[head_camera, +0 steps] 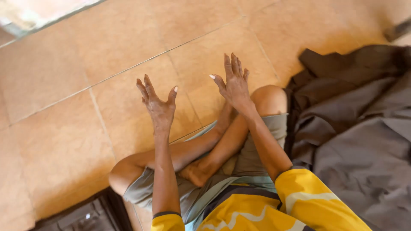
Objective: The person sits cross-legged on a tiled floor and folds dark trousers by hand. They unfold each pair, align the legs, fold in half lengthwise, then fold into a compact rectangle, and place the finished item onto a growing stack to the left.
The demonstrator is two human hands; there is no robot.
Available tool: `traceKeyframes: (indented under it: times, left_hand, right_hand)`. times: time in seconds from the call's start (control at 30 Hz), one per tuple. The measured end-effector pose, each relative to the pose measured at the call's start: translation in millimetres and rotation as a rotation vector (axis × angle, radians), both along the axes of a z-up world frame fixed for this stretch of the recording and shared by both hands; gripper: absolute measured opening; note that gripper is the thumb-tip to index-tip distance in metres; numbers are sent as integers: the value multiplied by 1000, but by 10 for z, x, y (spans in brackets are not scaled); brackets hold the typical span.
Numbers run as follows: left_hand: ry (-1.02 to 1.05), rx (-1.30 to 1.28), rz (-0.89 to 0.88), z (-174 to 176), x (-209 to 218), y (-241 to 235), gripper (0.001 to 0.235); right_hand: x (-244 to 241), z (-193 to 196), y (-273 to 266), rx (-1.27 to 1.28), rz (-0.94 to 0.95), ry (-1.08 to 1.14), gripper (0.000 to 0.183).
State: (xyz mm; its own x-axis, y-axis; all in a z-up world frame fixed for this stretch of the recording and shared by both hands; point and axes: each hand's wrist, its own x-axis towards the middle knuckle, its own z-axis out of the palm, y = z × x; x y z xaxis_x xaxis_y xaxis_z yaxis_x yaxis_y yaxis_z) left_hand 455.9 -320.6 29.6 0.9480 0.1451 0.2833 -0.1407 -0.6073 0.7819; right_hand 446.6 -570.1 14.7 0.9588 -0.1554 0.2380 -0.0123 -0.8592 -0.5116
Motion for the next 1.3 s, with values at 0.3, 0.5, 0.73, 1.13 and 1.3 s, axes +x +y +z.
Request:
traceKeyframes:
  times: [0.3,0.5,0.73,1.13,1.3]
  left_hand:
    - [-38,87,-607,290,143,-2283,96]
    - [-76,224,-944,-24,-306,-3597,100]
    - [-26,228,-1377,-350,-1241,-4518,92]
    - [399,406,-1614,-907,-1773,-4577,68]
    - [449,168,-1413,-818,-1815,-4527,72]
  right_hand:
    - [-1244,105,-1874,36,-474,22,85]
    - [-2391,133,-2466,-4,-768,138,94]
    - [-3387,-133,-2477,-27,-961,413,135]
    - [-3944,-1427,-2468,-361,-1067,169,65]
    - [-4010,-1484,-2528,-432,-1008,-40,35]
